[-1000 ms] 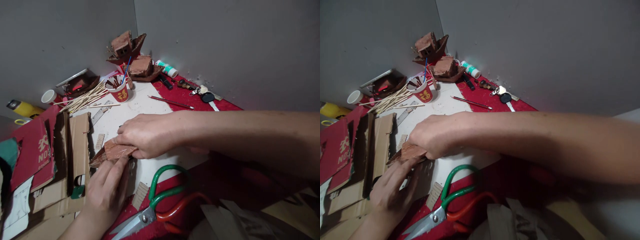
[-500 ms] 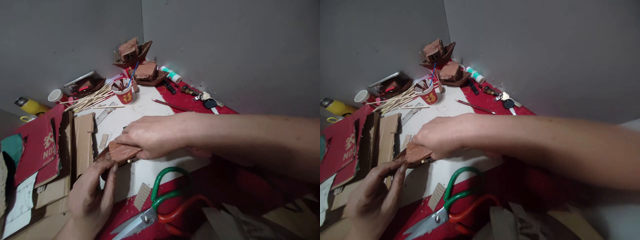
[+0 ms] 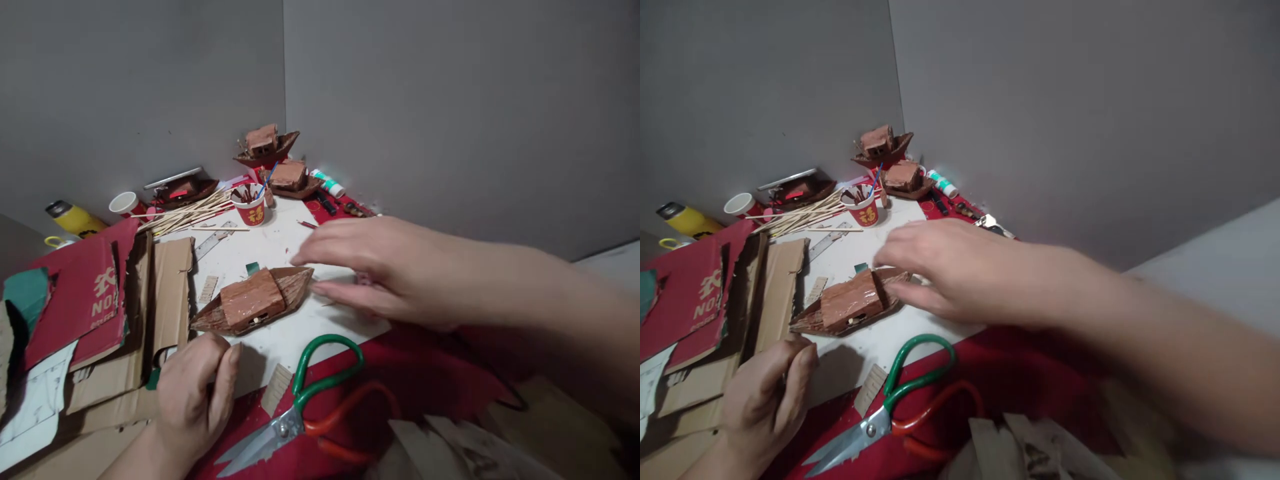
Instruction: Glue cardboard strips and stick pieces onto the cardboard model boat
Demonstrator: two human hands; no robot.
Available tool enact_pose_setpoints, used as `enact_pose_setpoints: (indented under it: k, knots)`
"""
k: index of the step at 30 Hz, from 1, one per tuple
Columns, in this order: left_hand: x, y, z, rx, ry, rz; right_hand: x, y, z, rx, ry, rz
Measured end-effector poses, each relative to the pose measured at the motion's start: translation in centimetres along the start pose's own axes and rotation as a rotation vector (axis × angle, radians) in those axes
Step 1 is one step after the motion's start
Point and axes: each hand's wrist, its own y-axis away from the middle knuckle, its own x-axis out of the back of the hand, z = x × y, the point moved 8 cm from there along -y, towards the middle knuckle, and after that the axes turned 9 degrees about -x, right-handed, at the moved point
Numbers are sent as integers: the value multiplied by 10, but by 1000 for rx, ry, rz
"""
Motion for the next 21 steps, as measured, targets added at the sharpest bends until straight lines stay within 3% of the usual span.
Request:
enact_pose_setpoints:
  k: [2,4,9,11,16,21]
  knots:
    - [-2,2,2,-37,12,32,8,29,5,-39,-18,115]
    - [-8,4,1,-52,19,40,4,56,18,-162,-10,152]
    - [-23,13,-6,-9,60,-39,-30,104,54,-435,91,107]
    - [-31,17,-9,86,90,-142,-45,115,68,-487,143,79]
    - [-57,33,-10,347,95,-634,-71,124,91,-495,167,70]
    - [-62,36,4,361,195,-746,-82,120,102,-486,116,71]
